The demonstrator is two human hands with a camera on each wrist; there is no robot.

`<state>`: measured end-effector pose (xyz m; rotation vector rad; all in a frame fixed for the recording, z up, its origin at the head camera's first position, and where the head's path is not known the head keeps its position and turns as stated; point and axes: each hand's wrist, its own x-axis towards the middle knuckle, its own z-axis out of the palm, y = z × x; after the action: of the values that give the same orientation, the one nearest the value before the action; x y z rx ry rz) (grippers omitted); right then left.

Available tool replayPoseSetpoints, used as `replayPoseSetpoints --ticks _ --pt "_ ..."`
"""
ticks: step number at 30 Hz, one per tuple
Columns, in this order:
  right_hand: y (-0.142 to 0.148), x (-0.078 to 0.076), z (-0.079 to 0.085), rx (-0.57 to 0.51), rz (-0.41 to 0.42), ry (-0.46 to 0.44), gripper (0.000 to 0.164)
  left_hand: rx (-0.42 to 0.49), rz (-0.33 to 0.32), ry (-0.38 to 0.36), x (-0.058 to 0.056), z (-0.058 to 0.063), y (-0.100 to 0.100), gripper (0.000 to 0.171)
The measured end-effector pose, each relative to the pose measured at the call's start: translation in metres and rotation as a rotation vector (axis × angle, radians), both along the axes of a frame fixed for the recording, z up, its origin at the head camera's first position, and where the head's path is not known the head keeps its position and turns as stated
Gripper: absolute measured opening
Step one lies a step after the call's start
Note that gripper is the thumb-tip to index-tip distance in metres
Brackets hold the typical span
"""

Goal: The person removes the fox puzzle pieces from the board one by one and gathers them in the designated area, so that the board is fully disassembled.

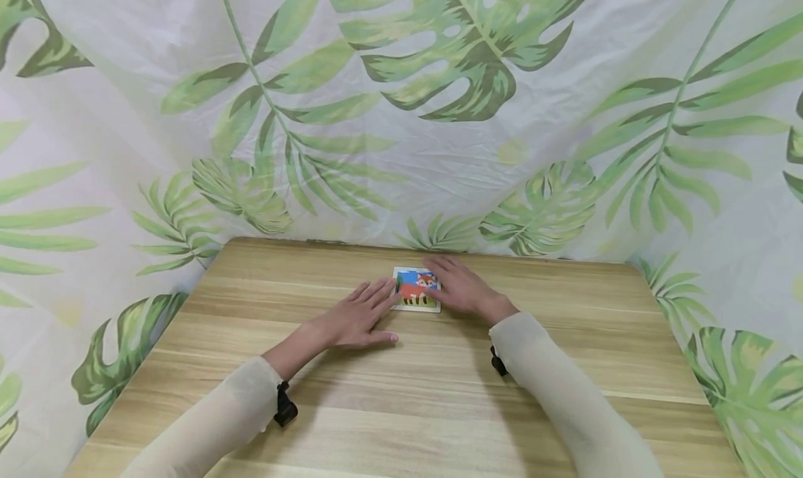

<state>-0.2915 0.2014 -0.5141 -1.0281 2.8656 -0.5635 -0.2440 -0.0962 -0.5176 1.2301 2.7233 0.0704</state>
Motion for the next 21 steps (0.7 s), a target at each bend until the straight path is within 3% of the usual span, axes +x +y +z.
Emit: replayPoseSetpoints --ticks 8,21 --pt "-0.008 -0.009 0.004 -0.019 0.028 0.026 0.061 -0.021 -0.052 0.025 -0.004 -0.007 0.003 0.095" --pt "-0.021 -0.023 0.005 -0.041 0.042 0.013 0.050 -0.103 -0.097 0.002 -0.008 -0.002 0.006 0.094"
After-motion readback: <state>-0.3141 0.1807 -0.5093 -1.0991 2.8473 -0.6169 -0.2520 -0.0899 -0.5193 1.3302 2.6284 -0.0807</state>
